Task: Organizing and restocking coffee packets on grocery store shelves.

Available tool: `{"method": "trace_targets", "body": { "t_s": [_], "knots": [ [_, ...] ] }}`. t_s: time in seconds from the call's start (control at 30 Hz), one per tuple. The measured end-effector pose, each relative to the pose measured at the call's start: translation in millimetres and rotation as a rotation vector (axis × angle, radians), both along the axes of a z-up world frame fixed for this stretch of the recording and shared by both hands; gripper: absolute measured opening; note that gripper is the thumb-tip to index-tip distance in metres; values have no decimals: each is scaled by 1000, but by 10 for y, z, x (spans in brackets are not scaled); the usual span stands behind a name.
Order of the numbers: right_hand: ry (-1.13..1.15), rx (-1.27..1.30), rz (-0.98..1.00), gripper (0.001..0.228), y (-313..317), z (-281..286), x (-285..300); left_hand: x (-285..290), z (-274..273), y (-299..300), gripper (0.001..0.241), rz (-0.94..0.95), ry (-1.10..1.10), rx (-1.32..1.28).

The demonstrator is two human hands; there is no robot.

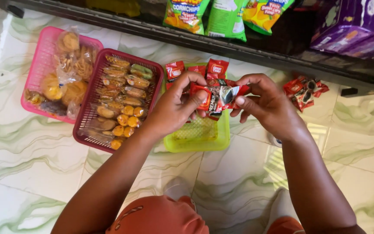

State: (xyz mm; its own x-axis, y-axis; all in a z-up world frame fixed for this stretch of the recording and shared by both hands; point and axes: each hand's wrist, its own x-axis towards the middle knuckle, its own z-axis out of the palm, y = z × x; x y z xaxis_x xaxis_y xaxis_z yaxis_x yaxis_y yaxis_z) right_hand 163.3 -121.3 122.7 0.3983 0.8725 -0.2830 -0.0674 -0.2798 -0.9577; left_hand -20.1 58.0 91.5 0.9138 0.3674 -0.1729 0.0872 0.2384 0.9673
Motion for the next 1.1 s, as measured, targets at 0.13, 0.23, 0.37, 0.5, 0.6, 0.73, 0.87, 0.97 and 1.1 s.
{"method": "trace_targets", "body": {
  "t_s": [0.13,0.23,0.37,0.5,0.6,0.73,0.87,0.97,1.1],
  "knots": [
    [13,59,22,32,-71,-183,80,23,250,-38,23,-23,67,101],
    [21,61,87,25,-145,-211,104,-6,232,-11,17,-32,-121,302],
    [-170,29,104,11,-188,-89,83,-33,179,58,15,-80,37,238],
    [-230,7,40,12,-172,-105,114,-7,177,30,16,-37,73,74],
    [-35,6,-29,16,-99,-23,52,17,166,-15,26,33,0,25],
    [165,140,-42,51,22,211,-139,-16,250,-32,27,137,62,-72],
    [35,190,-110,39,7,38,-127,0,272,-36,37,126,38,-138],
    [-23,191,-148,29,-1,-76,-148,-24,244,-68,51,79,-27,11],
    [-107,193,-183,29,25,-115,-229,-18,227,-104,56,105,51,95]
  ]
}}
